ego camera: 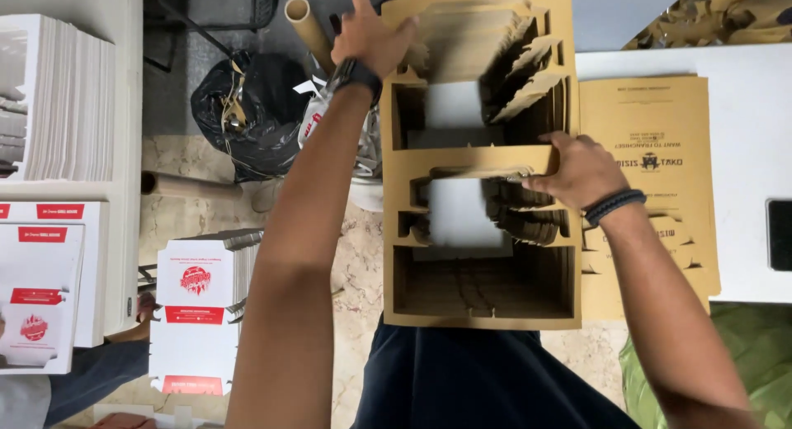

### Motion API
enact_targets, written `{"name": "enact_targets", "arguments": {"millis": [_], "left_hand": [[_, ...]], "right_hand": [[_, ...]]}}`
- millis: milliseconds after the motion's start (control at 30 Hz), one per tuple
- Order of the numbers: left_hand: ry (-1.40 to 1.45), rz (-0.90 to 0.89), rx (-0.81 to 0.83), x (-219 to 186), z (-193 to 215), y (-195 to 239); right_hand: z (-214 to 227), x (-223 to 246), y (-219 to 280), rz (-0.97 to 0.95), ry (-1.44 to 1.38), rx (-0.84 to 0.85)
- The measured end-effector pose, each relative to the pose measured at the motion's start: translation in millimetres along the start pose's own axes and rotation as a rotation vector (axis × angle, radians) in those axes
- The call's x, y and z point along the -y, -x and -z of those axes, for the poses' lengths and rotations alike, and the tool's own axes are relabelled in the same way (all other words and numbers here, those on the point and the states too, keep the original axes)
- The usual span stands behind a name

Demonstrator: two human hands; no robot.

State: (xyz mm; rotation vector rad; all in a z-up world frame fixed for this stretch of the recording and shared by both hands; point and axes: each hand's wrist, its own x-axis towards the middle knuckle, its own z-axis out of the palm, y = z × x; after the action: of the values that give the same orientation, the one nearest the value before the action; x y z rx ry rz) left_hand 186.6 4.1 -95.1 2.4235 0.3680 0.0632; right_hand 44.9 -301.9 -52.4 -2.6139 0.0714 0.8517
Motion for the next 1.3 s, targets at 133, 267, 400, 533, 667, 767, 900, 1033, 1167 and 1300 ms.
{"name": "enact_targets", "arguments": {"millis": [133,267,400,533,667,767,900,1033,1167,1300], "left_hand": [[-0.175,0.059,0.143,3.7,-30.9,-52.7],[-0.12,-0.061,0.142,0.5,-33.0,-57.0],[-0.254,-0.036,0.209,-5.3,-26.9,-55.2],[-0.295,-0.029,0.248,-1.9,-40.6,-59.2],[-0.251,-0.063,0.22,5.8,-47.0,-64.3],[-0.284,-0.036,0.233,-5.2,-39.3,-57.1],[-0.281,-0.088,0.178,7.2,-52.4,-57.3],[-0.269,-0.066,0.165,0.8,-53.6,-58.2],[-0.274,-0.015,0.181,2.2,-58.6,-61.4],[-0.228,-0.023,0.146,5.6,-60.5,-57.5]], "right_hand": [[-1.8,-12.2,-10.9,0.004,0.008,-0.005],[-2.7,-23.0,-20.2,0.057,0.004,-0.029],[-8.0,-29.5,-30.2,0.055,0.024,-0.014],[-12.0,-34.0,-32.0,0.091,0.061,-0.066],[5.8,-13.6,-12.4,-0.024,0.025,0.072],[49.6,13.2,14.5,-0.091,-0.161,0.087],[83.0,11.7,-47.7,0.222,-0.19,-0.299],[110.6,49.2,-117.2,0.131,-0.162,-0.344],[116.4,58.6,-168.6,0.025,0.05,-0.131],[121.4,70.6,-165.3,-0.035,0.073,-0.079]]}}
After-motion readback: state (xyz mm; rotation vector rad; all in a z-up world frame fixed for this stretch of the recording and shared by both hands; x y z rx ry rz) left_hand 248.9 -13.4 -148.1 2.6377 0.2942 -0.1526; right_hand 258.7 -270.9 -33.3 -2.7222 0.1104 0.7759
